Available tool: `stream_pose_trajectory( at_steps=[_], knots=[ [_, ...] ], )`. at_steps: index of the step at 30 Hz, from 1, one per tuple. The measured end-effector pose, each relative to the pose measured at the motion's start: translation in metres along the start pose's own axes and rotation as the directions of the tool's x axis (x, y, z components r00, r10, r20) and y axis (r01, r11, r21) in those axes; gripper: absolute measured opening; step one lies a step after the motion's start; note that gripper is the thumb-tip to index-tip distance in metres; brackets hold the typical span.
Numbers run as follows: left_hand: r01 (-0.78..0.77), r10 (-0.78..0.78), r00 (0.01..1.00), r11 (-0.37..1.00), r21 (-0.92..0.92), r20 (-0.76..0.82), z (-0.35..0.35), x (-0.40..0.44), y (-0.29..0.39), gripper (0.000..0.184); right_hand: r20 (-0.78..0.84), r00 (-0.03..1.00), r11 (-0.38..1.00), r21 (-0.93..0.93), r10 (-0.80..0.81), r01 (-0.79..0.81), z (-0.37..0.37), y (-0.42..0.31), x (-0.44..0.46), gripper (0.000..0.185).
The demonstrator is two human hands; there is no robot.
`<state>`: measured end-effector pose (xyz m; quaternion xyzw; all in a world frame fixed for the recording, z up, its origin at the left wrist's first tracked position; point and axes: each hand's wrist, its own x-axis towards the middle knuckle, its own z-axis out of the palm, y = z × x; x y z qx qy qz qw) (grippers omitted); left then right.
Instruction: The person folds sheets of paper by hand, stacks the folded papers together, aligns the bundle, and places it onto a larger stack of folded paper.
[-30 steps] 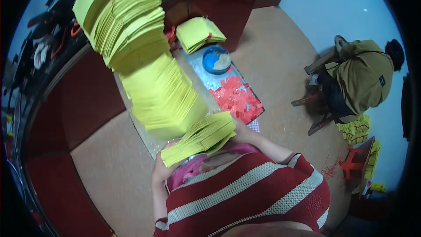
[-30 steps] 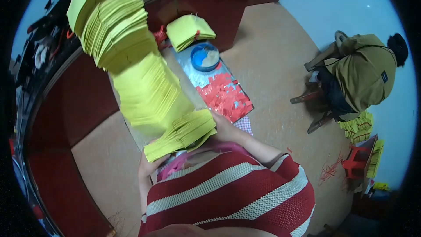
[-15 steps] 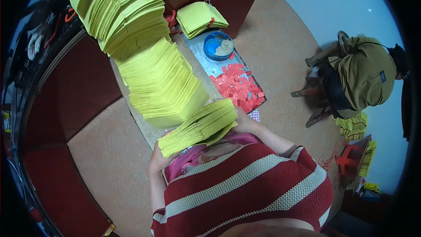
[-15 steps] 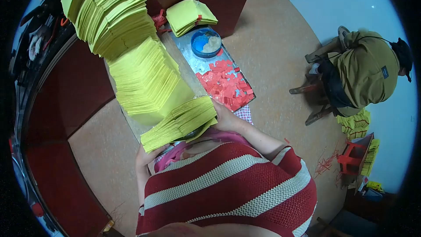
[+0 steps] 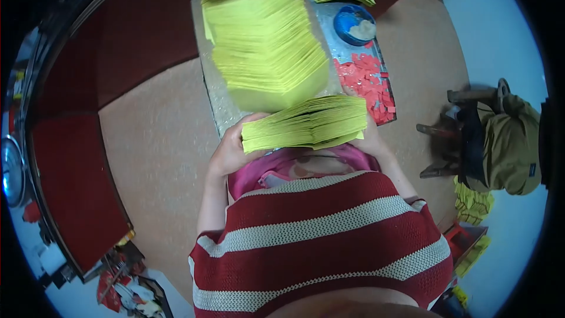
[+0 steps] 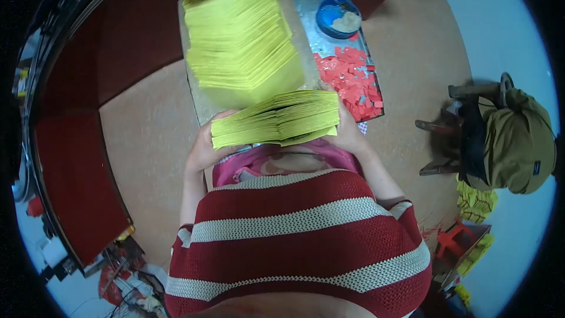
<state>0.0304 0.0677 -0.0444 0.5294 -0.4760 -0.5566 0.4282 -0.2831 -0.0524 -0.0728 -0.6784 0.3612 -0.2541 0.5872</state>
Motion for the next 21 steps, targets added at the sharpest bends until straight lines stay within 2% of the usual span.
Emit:
stream_pose_trajectory(
  at_steps=[3, 4, 6, 8, 10, 12, 14, 17, 19, 21],
  knots=[
    [0.006, -0.006, 1.000, 0.997, -0.079, 0.006, 0.003, 0.001, -0.001, 0.053, 0.042, 0.999, 1.000, -0.024, -0.008, 0.009, 0.000, -0.013, 0.000, 0.097],
    [0.012, -0.012, 1.000, 0.996, -0.086, -0.001, 0.003, 0.002, -0.002, 0.053, 0.029, 0.999, 1.000, 0.001, 0.031, -0.031, 0.002, -0.019, 0.002, 0.096],
    [-0.210, 0.208, 0.978, 0.973, 0.101, 0.030, 0.001, 0.006, -0.004, 0.049, 0.018, 0.997, 0.997, 0.025, 0.073, -0.074, 0.001, -0.021, 0.004, 0.094],
    [-0.216, 0.214, 0.976, 0.972, 0.096, 0.034, 0.002, 0.005, 0.001, 0.049, 0.020, 0.999, 0.989, -0.147, -0.030, 0.032, -0.002, -0.020, 0.007, 0.091],
    [-0.226, 0.223, 0.974, 0.969, 0.098, 0.038, 0.001, 0.004, 0.002, 0.050, 0.004, 0.999, 0.992, -0.120, -0.041, 0.041, 0.000, -0.008, 0.011, 0.089],
    [0.007, -0.014, 0.998, 0.994, -0.111, -0.055, 0.002, 0.003, -0.002, 0.052, -0.015, 0.998, 0.994, -0.097, -0.053, 0.051, 0.002, -0.006, 0.012, 0.088],
    [-0.012, 0.003, 0.998, 0.991, -0.132, -0.067, 0.003, 0.005, -0.001, 0.053, -0.061, 0.986, 0.984, 0.101, 0.156, -0.149, 0.007, -0.011, 0.013, 0.086],
    [-0.020, 0.005, 0.995, 0.988, -0.153, -0.097, 0.005, 0.003, -0.006, 0.052, -0.059, 0.987, 0.979, 0.150, 0.149, -0.139, 0.009, -0.014, 0.016, 0.083],
    [-0.014, -0.003, 0.994, 0.988, -0.153, -0.111, 0.005, 0.003, -0.008, 0.051, -0.069, 0.985, 0.983, 0.105, 0.157, -0.149, 0.009, -0.011, 0.020, 0.083],
    [-0.007, 0.002, 0.993, 0.999, -0.045, -0.115, 0.002, 0.006, -0.009, 0.048, -0.083, 0.983, 0.986, 0.061, 0.163, -0.158, 0.009, -0.010, 0.028, 0.082]
  ],
)
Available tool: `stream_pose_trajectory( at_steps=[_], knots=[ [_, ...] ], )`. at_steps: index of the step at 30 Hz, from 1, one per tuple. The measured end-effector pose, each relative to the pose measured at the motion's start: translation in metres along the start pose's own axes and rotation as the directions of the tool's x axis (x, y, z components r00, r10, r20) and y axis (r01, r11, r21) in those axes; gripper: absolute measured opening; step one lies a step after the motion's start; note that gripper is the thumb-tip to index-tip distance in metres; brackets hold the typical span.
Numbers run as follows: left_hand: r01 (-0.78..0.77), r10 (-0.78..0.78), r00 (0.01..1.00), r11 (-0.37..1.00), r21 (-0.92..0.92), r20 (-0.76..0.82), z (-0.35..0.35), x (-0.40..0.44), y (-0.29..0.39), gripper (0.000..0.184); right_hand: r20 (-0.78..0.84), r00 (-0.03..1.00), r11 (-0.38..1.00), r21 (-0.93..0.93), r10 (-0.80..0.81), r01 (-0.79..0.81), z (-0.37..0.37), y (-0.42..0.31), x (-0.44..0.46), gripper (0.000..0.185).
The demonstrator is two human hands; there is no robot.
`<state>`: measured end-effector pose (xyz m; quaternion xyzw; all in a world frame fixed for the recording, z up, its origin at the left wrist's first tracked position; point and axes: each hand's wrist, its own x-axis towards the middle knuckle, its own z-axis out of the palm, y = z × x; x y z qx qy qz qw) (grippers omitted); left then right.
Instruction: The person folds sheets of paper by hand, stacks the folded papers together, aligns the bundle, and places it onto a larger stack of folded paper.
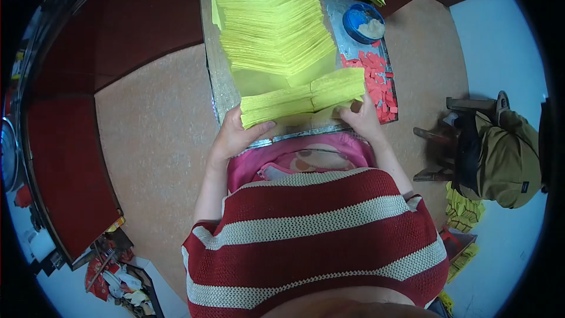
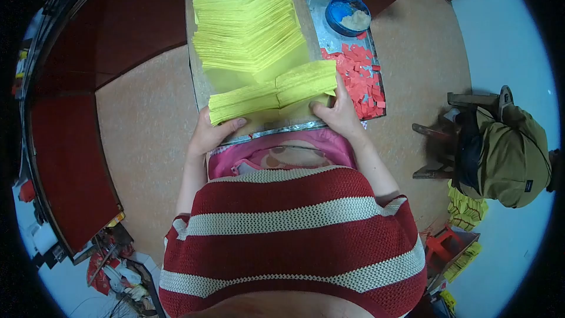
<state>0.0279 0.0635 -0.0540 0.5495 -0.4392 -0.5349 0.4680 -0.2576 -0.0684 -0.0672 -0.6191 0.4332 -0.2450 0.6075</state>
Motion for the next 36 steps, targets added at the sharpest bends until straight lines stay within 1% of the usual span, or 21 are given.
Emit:
stream_pose_trajectory(
  at_steps=[2, 3, 5, 6, 9, 12, 15, 18, 21, 22, 25, 26, 27, 28, 29, 30, 31, 32, 33, 35, 36],
  knots=[
    [-0.013, 0.014, 0.999, 0.999, 0.030, -0.045, -0.002, 0.006, -0.004, 0.046, -0.036, 0.996, 0.994, 0.069, -0.080, 0.083, 0.007, -0.002, 0.011, 0.083],
    [-0.024, 0.029, 0.996, 0.998, 0.062, -0.090, -0.003, 0.010, -0.006, 0.045, -0.037, 0.996, 0.994, 0.069, -0.083, 0.085, 0.010, -0.002, 0.018, 0.083],
    [-0.069, 0.075, 0.986, 0.996, 0.051, -0.148, -0.004, 0.019, -0.012, 0.045, -0.066, 0.980, 0.978, 0.075, -0.188, 0.193, 0.014, 0.001, 0.034, 0.083],
    [-0.112, 0.118, 0.971, 0.993, 0.042, -0.206, -0.003, 0.023, -0.014, 0.046, -0.053, 0.990, 0.989, 0.067, -0.127, 0.131, 0.015, 0.002, 0.039, 0.084],
    [-0.106, 0.118, 0.966, 0.992, 0.065, -0.230, -0.002, 0.023, -0.015, 0.047, -0.071, 0.982, 0.981, 0.063, -0.177, 0.182, 0.019, -0.003, 0.047, 0.085],
    [-0.017, 0.024, 0.982, 0.999, 0.036, -0.185, -0.005, 0.018, -0.023, 0.050, -0.104, 0.967, 0.972, -0.001, -0.233, 0.235, 0.018, 0.004, 0.045, 0.084],
    [-0.028, 0.042, 0.985, 0.996, 0.086, -0.170, -0.005, 0.013, -0.027, 0.052, -0.133, 0.959, 0.968, -0.022, -0.250, 0.250, 0.013, 0.016, 0.040, 0.084],
    [-0.009, 0.021, 0.991, 0.996, 0.088, -0.134, -0.007, 0.008, -0.026, 0.056, -0.220, 0.927, 0.945, 0.056, -0.304, 0.323, 0.010, 0.014, 0.033, 0.079],
    [-0.042, 0.062, 0.986, 0.991, 0.130, -0.153, -0.007, 0.005, -0.017, 0.062, -0.284, 0.929, 0.947, 0.144, -0.238, 0.287, 0.000, 0.016, 0.033, 0.072],
    [-0.047, 0.066, 0.987, 0.991, 0.128, -0.143, -0.008, 0.004, -0.016, 0.062, -0.308, 0.922, 0.951, 0.123, -0.235, 0.283, -0.003, 0.013, 0.031, 0.065],
    [-0.031, 0.047, 0.985, 0.995, 0.100, -0.168, -0.010, -0.002, -0.015, 0.069, -0.344, 0.916, 0.968, 0.071, -0.204, 0.242, -0.012, 0.008, 0.032, 0.062],
    [-0.096, 0.112, 0.969, 0.992, 0.081, -0.219, -0.011, -0.004, -0.014, 0.072, -0.352, 0.913, 0.967, 0.067, -0.208, 0.246, -0.017, 0.008, 0.034, 0.062],
    [-0.162, 0.174, 0.947, 0.985, 0.063, -0.272, -0.014, -0.004, -0.012, 0.075, -0.362, 0.903, 0.969, -0.005, -0.230, 0.245, -0.024, 0.010, 0.037, 0.061],
    [-0.216, 0.256, 0.936, 0.960, 0.180, -0.242, -0.024, -0.003, 0.000, 0.078, -0.369, 0.894, 0.967, -0.078, -0.255, 0.243, -0.032, 0.010, 0.040, 0.060],
    [-0.320, 0.352, 0.902, 0.934, 0.160, -0.249, -0.037, 0.001, 0.010, 0.077, -0.374, 0.890, 0.965, -0.083, -0.261, 0.248, -0.042, 0.008, 0.043, 0.060],
    [-0.421, 0.444, 0.858, 0.896, 0.142, -0.258, -0.045, 0.011, 0.024, 0.076, -0.327, 0.895, 0.927, -0.318, -0.305, 0.199, -0.053, 0.005, 0.045, 0.060],
    [-0.427, 0.473, 0.843, 0.878, 0.216, -0.255, -0.046, 0.023, 0.048, 0.072, -0.273, 0.902, 0.833, -0.534, -0.335, 0.147, -0.061, 0.001, 0.048, 0.060],
    [-0.432, 0.504, 0.827, 0.854, 0.290, -0.250, -0.046, 0.039, 0.077, 0.067, -0.276, 0.907, 0.779, -0.622, -0.319, 0.085, -0.065, -0.008, 0.051, 0.060],
    [-0.372, 0.488, 0.854, 0.815, 0.444, -0.180, -0.040, 0.056, 0.104, 0.063, -0.282, 0.902, 0.779, -0.621, -0.328, 0.089, -0.071, -0.010, 0.056, 0.060],
    [-0.305, 0.425, 0.905, 0.639, 0.707, 0.006, -0.011, 0.096, 0.153, 0.051, -0.087, 0.921, 0.348, -0.936, -0.381, 0.056, -0.087, -0.013, 0.069, 0.058],
    [-0.361, 0.400, 0.906, 0.568, 0.739, 0.135, 0.005, 0.120, 0.165, 0.053, -0.036, 0.906, 0.255, -0.964, -0.422, 0.080, -0.092, -0.008, 0.077, 0.056]
  ],
)
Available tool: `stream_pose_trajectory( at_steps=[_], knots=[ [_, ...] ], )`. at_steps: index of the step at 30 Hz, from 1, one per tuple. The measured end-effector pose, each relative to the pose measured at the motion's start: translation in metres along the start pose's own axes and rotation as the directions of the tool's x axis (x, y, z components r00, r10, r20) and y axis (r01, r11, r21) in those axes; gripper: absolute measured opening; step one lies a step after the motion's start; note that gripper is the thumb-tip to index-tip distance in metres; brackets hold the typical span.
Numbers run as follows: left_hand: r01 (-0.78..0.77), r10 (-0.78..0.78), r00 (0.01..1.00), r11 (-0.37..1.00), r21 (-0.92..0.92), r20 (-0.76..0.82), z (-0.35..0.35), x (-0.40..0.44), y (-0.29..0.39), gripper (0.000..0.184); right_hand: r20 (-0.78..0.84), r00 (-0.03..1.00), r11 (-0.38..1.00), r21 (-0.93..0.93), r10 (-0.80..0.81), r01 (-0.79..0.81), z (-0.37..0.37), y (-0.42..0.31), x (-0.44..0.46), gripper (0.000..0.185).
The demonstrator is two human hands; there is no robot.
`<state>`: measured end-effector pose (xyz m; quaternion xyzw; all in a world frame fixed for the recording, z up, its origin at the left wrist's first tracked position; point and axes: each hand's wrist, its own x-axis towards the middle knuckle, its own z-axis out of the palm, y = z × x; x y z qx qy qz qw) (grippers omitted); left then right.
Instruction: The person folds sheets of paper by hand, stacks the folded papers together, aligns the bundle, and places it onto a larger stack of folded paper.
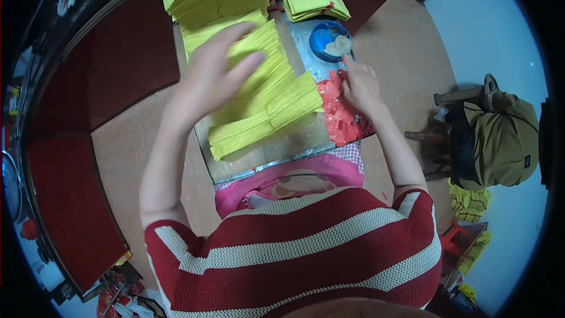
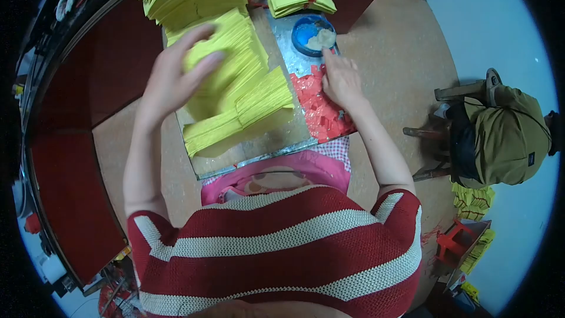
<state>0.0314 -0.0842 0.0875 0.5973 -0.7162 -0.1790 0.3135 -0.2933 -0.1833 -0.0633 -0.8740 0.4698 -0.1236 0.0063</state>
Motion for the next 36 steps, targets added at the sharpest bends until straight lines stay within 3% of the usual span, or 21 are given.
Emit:
stream_pose_trajectory(
  at_steps=[1, 3, 6, 10, 13, 18, 20, 21, 23, 24, 26, 29, 33, 35, 36],
  knots=[
    [-0.100, 0.098, 0.990, 0.995, 0.018, 0.105, 0.016, 0.031, 0.000, 0.054, -0.010, 1.000, 1.000, -0.003, 0.003, -0.003, 0.000, 0.004, 0.004, 0.056],
    [-0.203, 0.135, 0.918, 0.968, 0.149, 0.374, 0.053, 0.088, 0.006, 0.061, 0.028, 0.992, 0.975, -0.184, -0.121, 0.124, 0.001, 0.008, 0.013, 0.054],
    [-0.291, -0.060, 0.767, 0.854, 0.430, 0.639, 0.123, 0.149, 0.008, 0.085, 0.046, 0.979, 0.937, -0.281, -0.200, 0.205, 0.009, 0.013, 0.022, 0.050],
    [-0.347, -0.123, 0.745, 0.769, 0.537, 0.656, 0.181, 0.175, 0.002, 0.100, 0.099, 0.966, 0.907, -0.334, -0.238, 0.258, 0.011, 0.011, 0.032, 0.045],
    [-0.421, -0.030, 0.771, 0.727, 0.543, 0.636, 0.204, 0.180, -0.009, 0.104, 0.161, 0.952, 0.881, -0.364, -0.259, 0.301, 0.005, 0.009, 0.039, 0.044],
    [-0.498, 0.085, 0.748, 0.729, 0.471, 0.659, 0.212, 0.186, -0.024, 0.112, 0.262, 0.907, 0.805, -0.425, -0.330, 0.415, 0.004, 0.009, 0.043, 0.045],
    [-0.505, 0.054, 0.727, 0.718, 0.480, 0.684, 0.212, 0.189, -0.020, 0.113, 0.411, 0.858, 0.709, -0.503, -0.307, 0.495, -0.001, 0.002, 0.049, 0.048],
    [-0.511, 0.025, 0.711, 0.706, 0.491, 0.703, 0.211, 0.191, -0.019, 0.115, 0.410, 0.859, 0.712, -0.499, -0.307, 0.493, -0.005, -0.002, 0.052, 0.048],
    [-0.522, 0.031, 0.711, 0.692, 0.498, 0.702, 0.207, 0.190, -0.017, 0.115, 0.589, 0.753, 0.603, -0.496, -0.295, 0.624, -0.013, -0.010, 0.061, 0.044],
    [-0.531, 0.042, 0.715, 0.682, 0.503, 0.698, 0.207, 0.190, -0.017, 0.116, 0.585, 0.756, 0.609, -0.495, -0.294, 0.620, -0.015, -0.013, 0.067, 0.044],
    [-0.545, 0.053, 0.712, 0.670, 0.503, 0.701, 0.205, 0.190, -0.020, 0.117, 0.762, 0.588, 0.493, -0.414, -0.272, 0.765, -0.018, -0.017, 0.077, 0.038],
    [-0.558, 0.057, 0.707, 0.658, 0.506, 0.705, 0.205, 0.190, -0.021, 0.117, 0.795, 0.537, 0.457, -0.380, -0.284, 0.804, -0.029, -0.022, 0.081, 0.033],
    [-0.565, 0.050, 0.695, 0.654, 0.502, 0.717, 0.204, 0.191, -0.022, 0.117, 0.707, 0.610, 0.469, -0.429, -0.358, 0.772, -0.032, -0.004, 0.070, 0.034],
    [-0.593, 0.127, 0.716, 0.630, 0.502, 0.686, 0.210, 0.187, -0.034, 0.114, 0.558, 0.705, 0.776, -0.163, -0.437, 0.609, -0.051, 0.009, 0.059, 0.043],
    [-0.613, 0.206, 0.736, 0.607, 0.505, 0.645, 0.212, 0.187, -0.038, 0.112, 0.562, 0.705, 0.775, -0.166, -0.433, 0.609, -0.047, 0.020, 0.050, 0.043]
  ],
)
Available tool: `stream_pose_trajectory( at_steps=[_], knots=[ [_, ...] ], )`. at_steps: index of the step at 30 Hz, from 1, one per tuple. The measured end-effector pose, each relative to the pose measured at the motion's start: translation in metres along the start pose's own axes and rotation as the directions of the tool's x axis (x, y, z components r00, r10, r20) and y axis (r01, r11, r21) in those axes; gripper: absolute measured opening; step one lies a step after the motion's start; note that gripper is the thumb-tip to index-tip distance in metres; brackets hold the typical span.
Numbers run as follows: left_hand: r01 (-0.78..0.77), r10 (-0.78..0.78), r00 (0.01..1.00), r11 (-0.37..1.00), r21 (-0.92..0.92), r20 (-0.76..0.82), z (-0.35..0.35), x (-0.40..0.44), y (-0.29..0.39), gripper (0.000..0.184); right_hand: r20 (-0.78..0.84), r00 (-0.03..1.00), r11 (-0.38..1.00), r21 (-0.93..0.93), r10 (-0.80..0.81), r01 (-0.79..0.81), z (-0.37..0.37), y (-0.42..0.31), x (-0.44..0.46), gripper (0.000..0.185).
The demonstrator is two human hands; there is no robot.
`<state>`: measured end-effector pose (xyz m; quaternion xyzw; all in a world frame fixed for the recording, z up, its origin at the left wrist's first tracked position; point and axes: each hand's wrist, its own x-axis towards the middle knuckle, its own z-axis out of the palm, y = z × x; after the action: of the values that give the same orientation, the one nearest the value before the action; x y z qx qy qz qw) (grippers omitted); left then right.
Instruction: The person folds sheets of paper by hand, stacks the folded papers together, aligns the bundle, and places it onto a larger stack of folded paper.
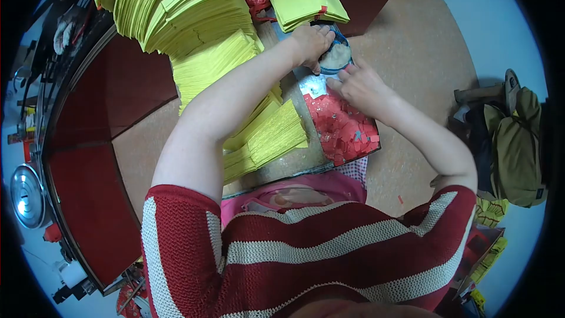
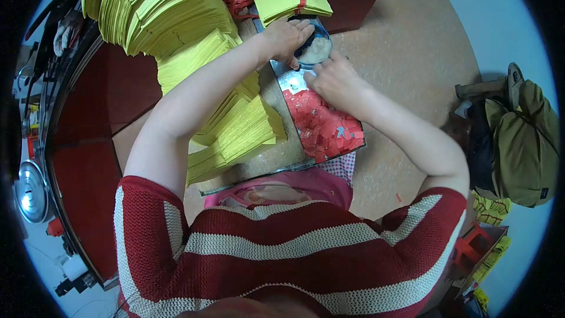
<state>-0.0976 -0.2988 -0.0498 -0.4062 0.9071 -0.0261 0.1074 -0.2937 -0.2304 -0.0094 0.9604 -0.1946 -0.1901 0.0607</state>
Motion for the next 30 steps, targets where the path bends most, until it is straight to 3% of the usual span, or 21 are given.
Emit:
stream_pose_trajectory(
  at_steps=[2, 3, 5, 7, 9, 10, 11, 14, 19, 21, 23, 24, 25, 27, 28, 29, 30],
  knots=[
    [-0.003, 0.003, 1.000, 1.000, -0.006, 0.005, -0.002, 0.000, 0.000, 0.112, -0.195, 0.955, 0.973, 0.104, 0.224, -0.207, 0.032, -0.004, -0.009, 0.053],
    [-0.006, 0.006, 1.000, 1.000, -0.005, 0.016, -0.002, 0.000, -0.001, 0.112, -0.192, 0.956, 0.973, 0.102, 0.223, -0.206, 0.039, -0.006, -0.008, 0.053],
    [-0.019, 0.019, 1.000, 1.000, 0.005, -0.009, -0.003, -0.001, -0.002, 0.111, -0.376, 0.845, 0.905, 0.340, 0.380, -0.255, 0.050, -0.012, -0.002, 0.053],
    [0.022, -0.015, 0.995, 0.998, -0.065, 0.101, -0.012, 0.000, 0.001, 0.110, -0.354, 0.834, 0.878, 0.387, 0.422, -0.281, 0.059, -0.022, 0.007, 0.054],
    [0.038, -0.029, 0.995, 0.995, -0.090, 0.100, -0.008, 0.004, 0.002, 0.102, -0.364, 0.822, 0.867, 0.414, 0.438, -0.278, 0.066, -0.029, 0.016, 0.054],
    [-0.001, -0.001, 1.000, 0.985, -0.171, -0.012, -0.003, 0.002, 0.000, 0.091, -0.423, 0.780, 0.870, 0.390, 0.460, -0.302, 0.071, -0.034, 0.016, 0.052],
    [-0.003, 0.002, 1.000, 0.986, -0.169, -0.005, -0.007, 0.001, 0.000, 0.086, -0.489, 0.734, 0.875, 0.367, 0.470, -0.316, 0.071, -0.037, 0.016, 0.050],
    [0.011, -0.011, 1.000, 0.986, -0.165, 0.001, -0.005, 0.005, 0.001, 0.087, -0.470, 0.762, 0.874, 0.413, 0.445, -0.256, 0.061, -0.034, 0.008, 0.050],
    [0.071, -0.066, 0.994, 0.996, -0.055, 0.087, -0.005, 0.007, 0.005, 0.107, -0.387, 0.829, 0.863, 0.462, 0.405, -0.206, 0.051, -0.016, -0.002, 0.043],
    [0.103, -0.099, 0.990, 0.994, -0.041, 0.096, -0.010, 0.002, 0.012, 0.105, -0.346, 0.854, 0.852, 0.486, 0.390, -0.192, 0.044, -0.015, -0.007, 0.039],
    [0.058, -0.054, 0.998, 0.992, -0.110, 0.043, -0.026, -0.006, 0.019, 0.087, -0.274, 0.832, 0.678, 0.718, 0.483, -0.158, 0.042, -0.016, -0.013, 0.031],
    [0.071, -0.067, 0.997, 0.992, -0.104, 0.042, -0.047, -0.019, 0.020, 0.087, -0.399, 0.750, 0.706, 0.697, 0.527, -0.125, 0.053, -0.018, -0.013, 0.028],
    [0.054, -0.039, 0.998, 0.953, -0.298, 0.057, -0.079, -0.043, 0.025, 0.071, -0.406, 0.749, 0.708, 0.696, 0.524, -0.119, 0.057, -0.022, -0.018, 0.028],
    [-0.025, 0.059, 0.998, 0.790, -0.612, 0.035, -0.143, -0.102, 0.027, 0.047, -0.140, 0.566, 0.202, 0.978, 0.813, -0.048, 0.066, -0.029, -0.028, 0.021],
    [-0.082, 0.116, 0.993, 0.681, -0.728, -0.003, -0.173, -0.140, 0.016, 0.040, -0.124, 0.545, 0.140, 0.990, 0.829, 0.012, 0.063, -0.036, -0.041, 0.023],
    [-0.067, 0.101, 0.995, 0.512, -0.856, -0.017, -0.195, -0.178, -0.001, 0.033, -0.125, 0.540, 0.136, 0.991, 0.833, 0.020, 0.071, -0.043, -0.050, 0.023],
    [-0.014, -0.109, 0.993, 0.257, -0.966, -0.043, -0.201, -0.212, -0.017, 0.027, -0.085, 0.448, 0.051, 0.995, 0.890, 0.087, 0.082, -0.052, -0.059, 0.027]
  ],
)
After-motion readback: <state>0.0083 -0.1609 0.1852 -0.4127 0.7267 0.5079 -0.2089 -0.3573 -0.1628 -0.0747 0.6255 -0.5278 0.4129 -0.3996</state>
